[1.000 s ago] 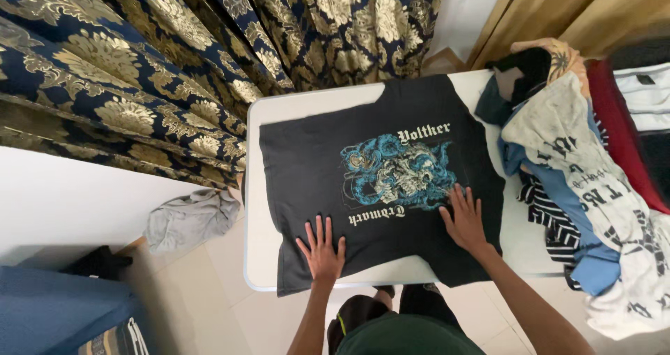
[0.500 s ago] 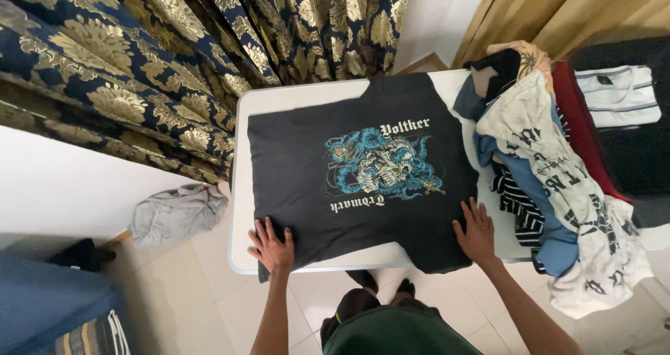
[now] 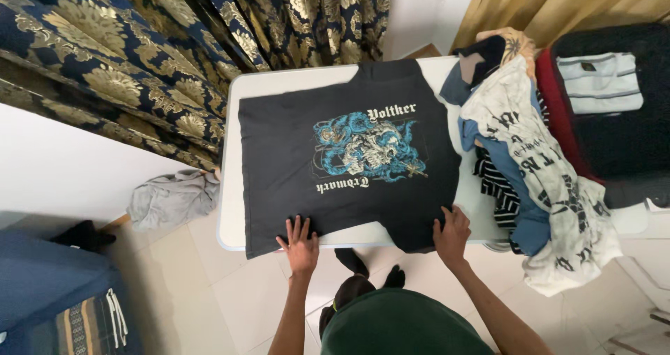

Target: The person takes a black t-shirt from a suitcase, spreads it out on a table, and folds it into a small rectangle by hand.

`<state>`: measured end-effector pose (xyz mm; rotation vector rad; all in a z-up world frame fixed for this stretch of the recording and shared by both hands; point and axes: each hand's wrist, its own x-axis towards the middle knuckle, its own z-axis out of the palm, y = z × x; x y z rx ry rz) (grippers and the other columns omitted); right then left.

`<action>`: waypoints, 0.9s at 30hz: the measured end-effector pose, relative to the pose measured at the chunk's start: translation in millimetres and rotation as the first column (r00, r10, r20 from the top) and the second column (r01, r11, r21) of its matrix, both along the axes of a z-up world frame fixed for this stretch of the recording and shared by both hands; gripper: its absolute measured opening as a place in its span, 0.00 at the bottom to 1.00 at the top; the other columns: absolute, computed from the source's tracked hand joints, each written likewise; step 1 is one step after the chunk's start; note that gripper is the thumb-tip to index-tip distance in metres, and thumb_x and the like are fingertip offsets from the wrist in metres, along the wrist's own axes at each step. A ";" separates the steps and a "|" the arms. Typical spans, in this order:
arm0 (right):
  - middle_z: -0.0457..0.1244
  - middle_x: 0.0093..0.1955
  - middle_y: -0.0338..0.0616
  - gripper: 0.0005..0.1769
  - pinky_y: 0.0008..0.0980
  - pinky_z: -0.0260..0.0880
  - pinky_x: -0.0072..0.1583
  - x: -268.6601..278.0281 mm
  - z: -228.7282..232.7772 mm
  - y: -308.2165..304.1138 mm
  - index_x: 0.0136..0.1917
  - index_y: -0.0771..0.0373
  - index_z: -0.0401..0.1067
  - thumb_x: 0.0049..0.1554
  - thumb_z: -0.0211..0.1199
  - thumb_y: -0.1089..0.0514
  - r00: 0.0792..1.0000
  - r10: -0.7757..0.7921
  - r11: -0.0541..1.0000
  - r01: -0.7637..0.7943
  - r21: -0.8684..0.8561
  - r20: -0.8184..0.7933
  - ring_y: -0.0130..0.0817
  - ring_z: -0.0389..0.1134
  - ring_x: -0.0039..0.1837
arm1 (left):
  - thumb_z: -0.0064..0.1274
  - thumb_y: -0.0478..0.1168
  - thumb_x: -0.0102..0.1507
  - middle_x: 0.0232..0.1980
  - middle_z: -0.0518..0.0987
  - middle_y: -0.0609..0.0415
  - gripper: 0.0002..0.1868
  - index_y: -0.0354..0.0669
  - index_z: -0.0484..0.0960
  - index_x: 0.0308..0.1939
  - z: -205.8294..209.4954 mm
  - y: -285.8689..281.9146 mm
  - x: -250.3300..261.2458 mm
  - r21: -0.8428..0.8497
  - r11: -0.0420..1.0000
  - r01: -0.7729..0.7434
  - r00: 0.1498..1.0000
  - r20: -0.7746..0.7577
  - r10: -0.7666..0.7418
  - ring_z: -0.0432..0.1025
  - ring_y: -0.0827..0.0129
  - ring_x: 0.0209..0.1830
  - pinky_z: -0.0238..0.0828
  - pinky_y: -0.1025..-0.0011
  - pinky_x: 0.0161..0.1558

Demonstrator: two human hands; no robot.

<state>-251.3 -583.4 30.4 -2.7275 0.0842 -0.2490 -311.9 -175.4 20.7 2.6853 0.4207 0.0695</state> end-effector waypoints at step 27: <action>0.66 0.63 0.44 0.19 0.38 0.71 0.64 -14.9 27.4 -34.5 0.67 0.63 0.64 0.65 0.53 0.54 0.785 0.405 -0.185 0.572 0.799 -0.468 0.34 0.70 0.61 | 0.60 0.43 0.66 0.50 0.71 0.55 0.22 0.39 0.72 0.60 -5.5 -204.4 52.9 -0.836 -0.415 -0.359 0.881 -0.451 0.146 0.66 0.66 0.44 0.69 0.66 0.46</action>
